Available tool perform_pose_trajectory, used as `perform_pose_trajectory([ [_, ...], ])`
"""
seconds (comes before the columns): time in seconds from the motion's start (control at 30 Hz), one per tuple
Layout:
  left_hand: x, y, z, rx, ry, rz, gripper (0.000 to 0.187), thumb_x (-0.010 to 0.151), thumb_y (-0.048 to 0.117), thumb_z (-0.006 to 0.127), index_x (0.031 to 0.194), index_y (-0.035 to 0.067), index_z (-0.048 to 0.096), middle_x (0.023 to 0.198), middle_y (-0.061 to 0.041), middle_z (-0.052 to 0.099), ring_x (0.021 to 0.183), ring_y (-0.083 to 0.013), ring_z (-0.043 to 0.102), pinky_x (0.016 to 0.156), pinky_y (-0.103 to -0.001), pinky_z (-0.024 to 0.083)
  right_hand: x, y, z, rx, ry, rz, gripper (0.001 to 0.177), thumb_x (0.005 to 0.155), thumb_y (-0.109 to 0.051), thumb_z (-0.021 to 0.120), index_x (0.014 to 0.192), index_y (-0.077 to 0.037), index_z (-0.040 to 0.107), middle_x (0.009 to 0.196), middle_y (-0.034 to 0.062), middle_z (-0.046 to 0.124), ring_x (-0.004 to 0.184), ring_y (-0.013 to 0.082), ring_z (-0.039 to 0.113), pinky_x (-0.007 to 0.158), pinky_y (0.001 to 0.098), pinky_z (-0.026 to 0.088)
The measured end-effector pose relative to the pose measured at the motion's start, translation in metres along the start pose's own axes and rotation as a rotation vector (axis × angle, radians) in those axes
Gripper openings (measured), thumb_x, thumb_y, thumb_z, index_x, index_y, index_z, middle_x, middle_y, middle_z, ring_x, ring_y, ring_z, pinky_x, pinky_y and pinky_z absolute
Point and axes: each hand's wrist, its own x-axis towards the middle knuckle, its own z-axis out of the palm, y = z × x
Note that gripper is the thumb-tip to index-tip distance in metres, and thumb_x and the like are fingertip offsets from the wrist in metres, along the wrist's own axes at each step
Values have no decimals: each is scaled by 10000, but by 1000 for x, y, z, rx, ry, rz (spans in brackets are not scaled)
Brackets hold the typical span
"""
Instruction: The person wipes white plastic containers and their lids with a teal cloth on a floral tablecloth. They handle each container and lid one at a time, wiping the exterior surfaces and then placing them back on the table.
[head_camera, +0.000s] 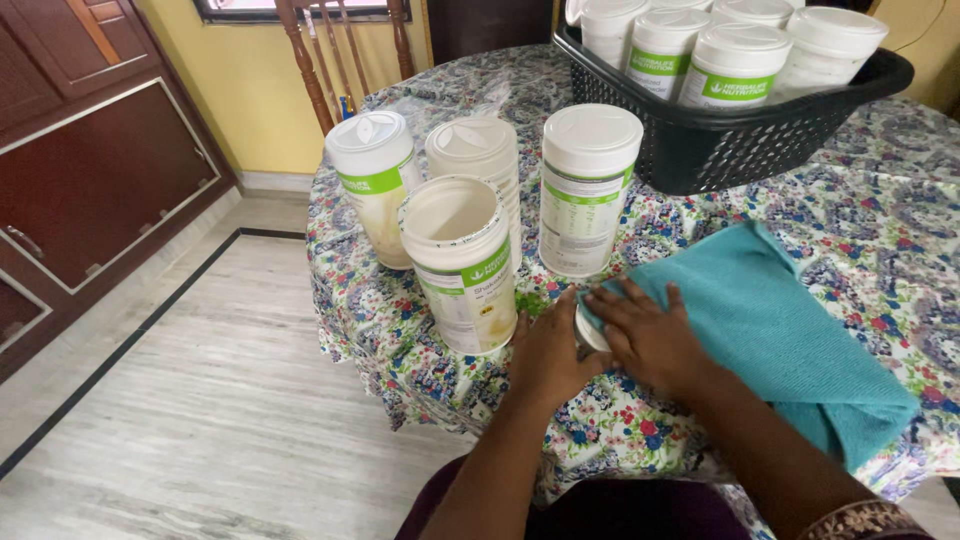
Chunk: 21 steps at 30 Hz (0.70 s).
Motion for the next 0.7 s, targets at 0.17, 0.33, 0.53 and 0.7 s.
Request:
perform_pose_trajectory([
  [0.17, -1, -3, 5, -6, 18, 17, 1120, 699, 526, 862, 1547, 9, 345, 1469, -193, 565, 1377, -319, 526, 1190, -593, 231, -19, 20, 4, 127, 15, -212, 567, 963, -293, 486, 1522, -196, 489, 1589, 28, 439, 1523, 294, 273, 1168, 661, 178],
  [0.33, 1, 0, 0, -19, -22, -25, 1169, 668, 586, 864, 1536, 8, 336, 1456, -191, 567, 1382, -321, 516, 1190, -622, 204, -42, 53, -3, 426, 71, -399, 489, 935, -203, 526, 1391, -79, 650, 1531, 119, 560, 1519, 378, 319, 1198, 559, 252],
  [0.53, -2, 1, -1, -22, -37, -42, 1168, 665, 626, 835, 1547, 30, 355, 1449, -181, 583, 1386, -316, 523, 1205, -627, 200, -42, 62, -2, 463, 78, -81, 424, 980, -233, 527, 1364, -101, 652, 1499, 96, 592, 1465, 326, 438, 1204, 476, 313],
  [0.7, 0, -2, 2, -37, -22, -4, 1160, 684, 627, 842, 1543, 23, 349, 1468, -194, 562, 1394, -328, 506, 1186, -644, 184, -21, 49, -3, 585, 97, 77, 448, 983, -289, 516, 1401, -159, 613, 1502, 54, 582, 1387, 298, 551, 1174, 444, 398],
])
